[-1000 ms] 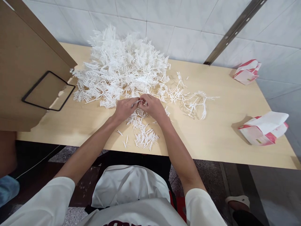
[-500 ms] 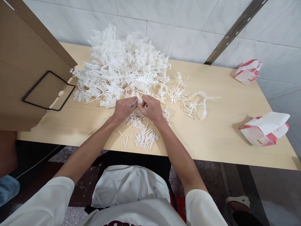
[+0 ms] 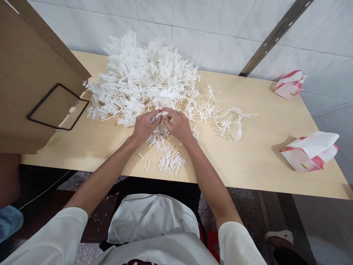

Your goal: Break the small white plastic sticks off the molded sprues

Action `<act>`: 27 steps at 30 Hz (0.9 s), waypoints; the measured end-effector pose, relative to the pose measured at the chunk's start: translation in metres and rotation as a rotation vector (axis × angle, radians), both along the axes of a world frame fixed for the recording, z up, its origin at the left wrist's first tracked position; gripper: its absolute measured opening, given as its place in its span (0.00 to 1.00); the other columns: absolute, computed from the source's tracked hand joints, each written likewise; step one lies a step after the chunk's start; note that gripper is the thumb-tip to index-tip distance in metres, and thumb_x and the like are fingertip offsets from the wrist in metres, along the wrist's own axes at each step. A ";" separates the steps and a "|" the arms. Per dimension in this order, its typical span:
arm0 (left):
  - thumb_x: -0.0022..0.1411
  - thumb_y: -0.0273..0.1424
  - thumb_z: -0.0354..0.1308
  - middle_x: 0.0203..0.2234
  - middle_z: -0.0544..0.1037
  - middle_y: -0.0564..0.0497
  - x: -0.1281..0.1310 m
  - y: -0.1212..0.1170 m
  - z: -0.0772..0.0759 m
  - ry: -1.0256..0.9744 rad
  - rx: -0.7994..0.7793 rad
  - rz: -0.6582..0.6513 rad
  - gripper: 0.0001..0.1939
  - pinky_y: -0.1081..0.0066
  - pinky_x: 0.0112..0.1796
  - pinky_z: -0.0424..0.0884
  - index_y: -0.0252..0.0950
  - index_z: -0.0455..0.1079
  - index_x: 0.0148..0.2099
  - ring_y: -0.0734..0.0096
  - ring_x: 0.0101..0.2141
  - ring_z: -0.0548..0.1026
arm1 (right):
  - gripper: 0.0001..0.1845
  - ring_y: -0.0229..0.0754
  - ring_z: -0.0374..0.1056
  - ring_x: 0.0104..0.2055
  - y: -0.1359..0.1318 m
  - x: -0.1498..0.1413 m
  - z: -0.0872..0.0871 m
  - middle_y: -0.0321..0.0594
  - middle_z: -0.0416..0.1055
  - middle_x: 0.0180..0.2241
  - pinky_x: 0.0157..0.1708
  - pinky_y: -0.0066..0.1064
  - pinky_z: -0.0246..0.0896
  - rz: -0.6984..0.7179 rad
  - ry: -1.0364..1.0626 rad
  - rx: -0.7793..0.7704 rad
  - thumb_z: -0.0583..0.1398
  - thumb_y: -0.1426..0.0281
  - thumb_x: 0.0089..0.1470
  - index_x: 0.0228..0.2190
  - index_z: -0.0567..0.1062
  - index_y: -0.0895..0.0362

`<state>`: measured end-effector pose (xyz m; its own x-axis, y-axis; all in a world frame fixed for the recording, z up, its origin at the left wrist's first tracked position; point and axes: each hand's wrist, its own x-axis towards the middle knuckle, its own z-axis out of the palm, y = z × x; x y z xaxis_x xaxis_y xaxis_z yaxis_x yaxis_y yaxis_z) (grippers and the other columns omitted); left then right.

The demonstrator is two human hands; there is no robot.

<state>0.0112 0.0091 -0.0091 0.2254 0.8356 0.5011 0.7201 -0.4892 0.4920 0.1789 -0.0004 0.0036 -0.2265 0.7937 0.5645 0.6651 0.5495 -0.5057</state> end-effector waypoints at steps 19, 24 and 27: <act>0.70 0.40 0.47 0.42 0.81 0.47 -0.001 -0.001 -0.002 0.101 0.119 -0.033 0.18 0.72 0.39 0.70 0.38 0.73 0.51 0.69 0.40 0.79 | 0.15 0.41 0.68 0.43 0.005 -0.006 0.006 0.39 0.74 0.38 0.45 0.36 0.62 0.079 0.277 -0.188 0.59 0.54 0.57 0.33 0.73 0.53; 0.72 0.42 0.41 0.42 0.80 0.46 -0.002 -0.003 0.003 0.103 0.067 -0.113 0.22 0.72 0.38 0.69 0.38 0.70 0.54 0.70 0.40 0.78 | 0.10 0.38 0.68 0.40 0.005 -0.005 0.008 0.37 0.69 0.37 0.42 0.33 0.63 0.128 0.412 -0.347 0.59 0.60 0.57 0.31 0.69 0.53; 0.72 0.44 0.39 0.43 0.80 0.47 -0.003 -0.002 0.003 0.085 0.038 -0.149 0.24 0.72 0.38 0.69 0.38 0.69 0.56 0.70 0.41 0.78 | 0.07 0.37 0.67 0.37 0.007 -0.003 0.008 0.35 0.67 0.35 0.40 0.31 0.62 0.160 0.491 -0.398 0.57 0.63 0.57 0.30 0.68 0.54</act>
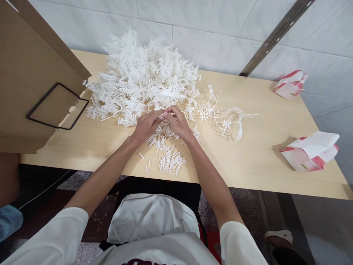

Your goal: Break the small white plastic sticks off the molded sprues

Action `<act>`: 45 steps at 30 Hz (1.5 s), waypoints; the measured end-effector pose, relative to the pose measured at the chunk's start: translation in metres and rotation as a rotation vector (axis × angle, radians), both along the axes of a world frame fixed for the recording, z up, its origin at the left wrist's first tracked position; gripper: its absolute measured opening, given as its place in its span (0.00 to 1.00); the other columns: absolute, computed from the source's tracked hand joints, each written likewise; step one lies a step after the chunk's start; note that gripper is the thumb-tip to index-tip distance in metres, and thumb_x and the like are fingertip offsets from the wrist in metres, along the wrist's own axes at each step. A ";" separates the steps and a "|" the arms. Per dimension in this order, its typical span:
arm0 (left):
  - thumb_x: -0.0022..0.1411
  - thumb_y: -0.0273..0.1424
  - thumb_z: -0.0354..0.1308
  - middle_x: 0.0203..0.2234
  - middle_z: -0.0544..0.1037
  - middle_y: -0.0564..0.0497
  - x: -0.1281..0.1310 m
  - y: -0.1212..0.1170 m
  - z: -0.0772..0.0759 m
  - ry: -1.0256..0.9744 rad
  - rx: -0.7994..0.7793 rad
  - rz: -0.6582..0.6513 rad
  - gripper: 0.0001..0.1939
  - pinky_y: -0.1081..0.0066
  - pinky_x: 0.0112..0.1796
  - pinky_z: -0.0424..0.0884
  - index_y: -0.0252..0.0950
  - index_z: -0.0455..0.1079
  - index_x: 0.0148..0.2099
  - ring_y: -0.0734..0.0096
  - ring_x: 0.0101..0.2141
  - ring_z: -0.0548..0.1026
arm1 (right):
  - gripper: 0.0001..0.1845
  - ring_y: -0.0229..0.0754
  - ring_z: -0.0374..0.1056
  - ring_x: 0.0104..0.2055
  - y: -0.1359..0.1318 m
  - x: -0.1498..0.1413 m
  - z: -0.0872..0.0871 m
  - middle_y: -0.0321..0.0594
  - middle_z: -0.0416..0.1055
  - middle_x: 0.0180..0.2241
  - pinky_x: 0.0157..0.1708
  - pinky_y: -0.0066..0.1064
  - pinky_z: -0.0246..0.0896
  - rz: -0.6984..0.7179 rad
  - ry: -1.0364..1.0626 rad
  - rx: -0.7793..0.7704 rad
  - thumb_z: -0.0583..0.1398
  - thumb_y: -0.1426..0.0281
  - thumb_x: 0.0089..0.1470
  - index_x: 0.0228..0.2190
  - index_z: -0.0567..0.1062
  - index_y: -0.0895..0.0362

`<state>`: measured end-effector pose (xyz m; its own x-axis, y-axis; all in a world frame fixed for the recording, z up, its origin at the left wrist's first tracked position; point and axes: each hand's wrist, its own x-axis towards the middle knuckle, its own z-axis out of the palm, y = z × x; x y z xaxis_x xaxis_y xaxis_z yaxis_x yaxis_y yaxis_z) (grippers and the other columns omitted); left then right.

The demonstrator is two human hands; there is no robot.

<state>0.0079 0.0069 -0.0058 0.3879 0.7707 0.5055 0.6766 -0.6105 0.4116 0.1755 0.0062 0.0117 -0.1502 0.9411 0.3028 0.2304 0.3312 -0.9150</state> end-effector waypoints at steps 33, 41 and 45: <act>0.74 0.41 0.34 0.49 0.78 0.46 0.001 -0.004 0.000 0.001 -0.043 0.015 0.25 0.73 0.38 0.69 0.37 0.67 0.57 0.70 0.45 0.77 | 0.08 0.38 0.70 0.34 -0.001 0.000 -0.002 0.36 0.76 0.31 0.40 0.33 0.67 -0.104 -0.149 0.117 0.59 0.63 0.53 0.31 0.74 0.55; 0.73 0.35 0.40 0.44 0.79 0.46 0.003 -0.006 0.000 0.139 -0.047 -0.027 0.19 0.72 0.32 0.67 0.37 0.66 0.57 0.68 0.39 0.78 | 0.02 0.36 0.64 0.28 -0.001 -0.004 -0.004 0.31 0.67 0.23 0.35 0.31 0.62 -0.203 -0.161 0.140 0.58 0.71 0.45 0.24 0.67 0.54; 0.70 0.31 0.47 0.40 0.81 0.47 0.005 -0.005 -0.004 0.171 0.062 0.001 0.15 0.72 0.30 0.66 0.38 0.69 0.53 0.67 0.36 0.79 | 0.05 0.36 0.61 0.26 -0.005 -0.006 -0.003 0.30 0.63 0.22 0.32 0.31 0.58 -0.211 -0.248 0.180 0.57 0.72 0.42 0.22 0.64 0.53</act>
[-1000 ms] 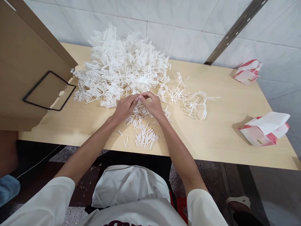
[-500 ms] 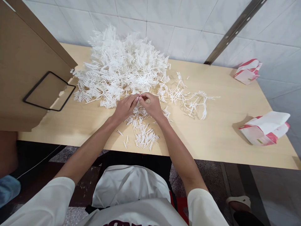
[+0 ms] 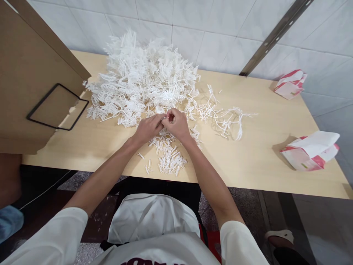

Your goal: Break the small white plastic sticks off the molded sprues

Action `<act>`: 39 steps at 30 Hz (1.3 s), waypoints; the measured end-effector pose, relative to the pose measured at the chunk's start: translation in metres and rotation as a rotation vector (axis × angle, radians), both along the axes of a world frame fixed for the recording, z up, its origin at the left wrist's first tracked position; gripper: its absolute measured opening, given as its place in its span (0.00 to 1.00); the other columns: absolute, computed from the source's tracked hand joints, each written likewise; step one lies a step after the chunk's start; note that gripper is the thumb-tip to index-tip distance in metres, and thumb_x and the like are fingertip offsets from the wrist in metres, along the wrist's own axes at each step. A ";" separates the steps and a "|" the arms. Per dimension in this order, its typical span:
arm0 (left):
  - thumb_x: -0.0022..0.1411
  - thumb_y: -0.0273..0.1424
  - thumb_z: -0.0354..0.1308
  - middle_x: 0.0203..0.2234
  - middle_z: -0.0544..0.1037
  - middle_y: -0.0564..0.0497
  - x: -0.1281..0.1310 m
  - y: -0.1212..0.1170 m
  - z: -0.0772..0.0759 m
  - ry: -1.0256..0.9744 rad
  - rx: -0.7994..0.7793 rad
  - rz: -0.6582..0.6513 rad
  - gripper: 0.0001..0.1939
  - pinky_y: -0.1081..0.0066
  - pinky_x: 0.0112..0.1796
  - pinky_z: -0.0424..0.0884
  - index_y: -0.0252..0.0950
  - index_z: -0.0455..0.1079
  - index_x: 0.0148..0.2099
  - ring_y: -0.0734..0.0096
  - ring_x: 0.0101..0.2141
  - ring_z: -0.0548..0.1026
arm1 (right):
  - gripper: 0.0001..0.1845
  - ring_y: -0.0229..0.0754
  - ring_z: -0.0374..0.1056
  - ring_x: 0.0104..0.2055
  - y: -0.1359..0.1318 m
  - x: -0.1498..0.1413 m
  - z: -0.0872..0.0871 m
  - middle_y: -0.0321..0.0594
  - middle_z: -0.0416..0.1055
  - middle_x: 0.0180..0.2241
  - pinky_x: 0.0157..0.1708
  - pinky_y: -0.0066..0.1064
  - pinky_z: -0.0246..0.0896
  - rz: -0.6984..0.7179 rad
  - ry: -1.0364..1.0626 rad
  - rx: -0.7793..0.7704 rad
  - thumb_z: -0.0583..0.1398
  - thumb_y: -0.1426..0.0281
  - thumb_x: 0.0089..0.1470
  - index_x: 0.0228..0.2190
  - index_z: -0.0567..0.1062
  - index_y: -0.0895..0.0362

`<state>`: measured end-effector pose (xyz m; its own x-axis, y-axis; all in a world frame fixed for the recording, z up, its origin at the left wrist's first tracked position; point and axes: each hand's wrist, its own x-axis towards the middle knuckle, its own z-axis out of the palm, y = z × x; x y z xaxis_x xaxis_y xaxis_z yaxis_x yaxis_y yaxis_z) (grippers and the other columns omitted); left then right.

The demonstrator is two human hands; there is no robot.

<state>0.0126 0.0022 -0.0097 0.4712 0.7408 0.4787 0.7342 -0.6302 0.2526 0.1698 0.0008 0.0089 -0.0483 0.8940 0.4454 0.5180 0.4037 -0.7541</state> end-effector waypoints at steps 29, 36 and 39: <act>0.69 0.27 0.49 0.22 0.77 0.54 0.004 0.000 -0.004 -0.150 0.425 -0.110 0.08 0.73 0.26 0.61 0.34 0.69 0.39 0.76 0.23 0.74 | 0.10 0.32 0.50 0.22 -0.007 -0.003 0.007 0.28 0.52 0.18 0.25 0.29 0.48 0.015 -0.008 0.070 0.54 0.74 0.40 0.19 0.55 0.53; 0.70 0.33 0.46 0.22 0.77 0.54 -0.002 0.007 -0.007 -0.231 0.295 0.077 0.12 0.74 0.26 0.61 0.35 0.70 0.39 0.77 0.22 0.73 | 0.08 0.33 0.56 0.23 -0.008 -0.003 0.004 0.29 0.58 0.20 0.27 0.29 0.52 0.052 0.167 -0.017 0.53 0.77 0.45 0.21 0.60 0.53; 0.69 0.34 0.47 0.25 0.79 0.53 -0.002 0.008 -0.007 -0.247 0.214 0.078 0.13 0.74 0.27 0.62 0.35 0.71 0.40 0.75 0.25 0.75 | 0.07 0.33 0.60 0.25 -0.007 -0.004 0.005 0.30 0.61 0.23 0.29 0.29 0.55 0.087 0.300 -0.061 0.53 0.77 0.48 0.27 0.65 0.53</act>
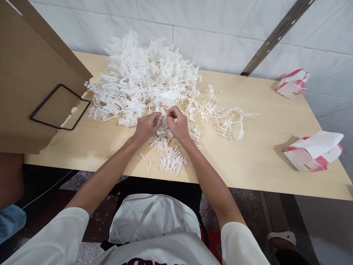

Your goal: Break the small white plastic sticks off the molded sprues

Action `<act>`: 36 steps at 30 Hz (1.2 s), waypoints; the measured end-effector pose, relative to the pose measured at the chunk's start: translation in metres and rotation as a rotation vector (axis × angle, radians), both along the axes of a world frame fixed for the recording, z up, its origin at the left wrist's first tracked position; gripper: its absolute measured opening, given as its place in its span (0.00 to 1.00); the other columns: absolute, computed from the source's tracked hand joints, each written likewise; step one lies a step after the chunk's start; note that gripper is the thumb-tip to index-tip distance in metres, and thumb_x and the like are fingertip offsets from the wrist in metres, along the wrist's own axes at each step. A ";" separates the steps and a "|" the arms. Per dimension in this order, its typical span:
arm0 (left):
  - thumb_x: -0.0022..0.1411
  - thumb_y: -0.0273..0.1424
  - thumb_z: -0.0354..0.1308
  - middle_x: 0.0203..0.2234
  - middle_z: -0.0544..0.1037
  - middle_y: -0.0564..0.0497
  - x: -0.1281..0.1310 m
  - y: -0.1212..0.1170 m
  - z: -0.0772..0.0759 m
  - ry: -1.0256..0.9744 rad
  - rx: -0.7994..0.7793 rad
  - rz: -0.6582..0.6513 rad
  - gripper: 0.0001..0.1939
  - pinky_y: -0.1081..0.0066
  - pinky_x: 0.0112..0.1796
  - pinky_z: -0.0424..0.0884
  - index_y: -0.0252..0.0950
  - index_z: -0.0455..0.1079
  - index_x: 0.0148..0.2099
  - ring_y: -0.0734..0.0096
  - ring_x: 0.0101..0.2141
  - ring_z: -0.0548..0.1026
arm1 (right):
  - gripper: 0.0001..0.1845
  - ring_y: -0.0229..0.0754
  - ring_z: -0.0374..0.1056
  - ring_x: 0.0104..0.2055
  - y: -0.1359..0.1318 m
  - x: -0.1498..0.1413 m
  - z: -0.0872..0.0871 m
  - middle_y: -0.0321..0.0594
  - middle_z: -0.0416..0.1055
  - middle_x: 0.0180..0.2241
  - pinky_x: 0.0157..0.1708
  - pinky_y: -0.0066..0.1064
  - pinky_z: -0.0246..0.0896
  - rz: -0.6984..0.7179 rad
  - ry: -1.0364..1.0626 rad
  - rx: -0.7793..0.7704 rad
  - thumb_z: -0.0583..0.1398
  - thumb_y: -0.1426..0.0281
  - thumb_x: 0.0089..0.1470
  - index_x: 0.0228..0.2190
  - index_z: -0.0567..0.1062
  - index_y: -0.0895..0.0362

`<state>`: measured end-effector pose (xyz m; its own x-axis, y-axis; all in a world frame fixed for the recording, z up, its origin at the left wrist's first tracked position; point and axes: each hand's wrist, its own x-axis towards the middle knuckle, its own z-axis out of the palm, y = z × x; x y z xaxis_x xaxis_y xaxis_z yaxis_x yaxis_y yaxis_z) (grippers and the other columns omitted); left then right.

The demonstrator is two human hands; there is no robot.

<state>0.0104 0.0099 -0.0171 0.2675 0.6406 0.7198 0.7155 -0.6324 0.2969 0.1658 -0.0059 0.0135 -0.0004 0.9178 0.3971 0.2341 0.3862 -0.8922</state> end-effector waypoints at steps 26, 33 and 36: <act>0.66 0.29 0.52 0.33 0.79 0.51 -0.002 -0.001 0.001 0.116 0.004 0.016 0.10 0.72 0.32 0.66 0.39 0.73 0.45 0.71 0.35 0.75 | 0.07 0.33 0.54 0.23 0.005 0.001 0.004 0.28 0.59 0.19 0.26 0.28 0.50 0.002 -0.172 -0.139 0.57 0.70 0.51 0.23 0.65 0.55; 0.66 0.28 0.53 0.31 0.79 0.51 -0.003 -0.002 0.002 0.108 0.014 0.001 0.09 0.72 0.32 0.65 0.39 0.74 0.44 0.71 0.33 0.75 | 0.05 0.32 0.58 0.23 0.002 0.001 0.006 0.31 0.64 0.22 0.26 0.28 0.53 0.002 -0.146 -0.082 0.59 0.66 0.50 0.27 0.69 0.55; 0.65 0.27 0.53 0.33 0.79 0.51 -0.003 -0.002 0.003 0.112 0.022 0.010 0.10 0.72 0.32 0.65 0.39 0.74 0.44 0.71 0.34 0.76 | 0.06 0.32 0.58 0.23 0.003 0.002 0.005 0.31 0.65 0.23 0.25 0.28 0.53 0.024 -0.123 -0.078 0.59 0.66 0.50 0.28 0.70 0.55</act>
<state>0.0072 0.0083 -0.0142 0.3401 0.6283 0.6997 0.7499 -0.6302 0.2013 0.1683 -0.0028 0.0182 -0.0666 0.9449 0.3204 0.3355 0.3236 -0.8847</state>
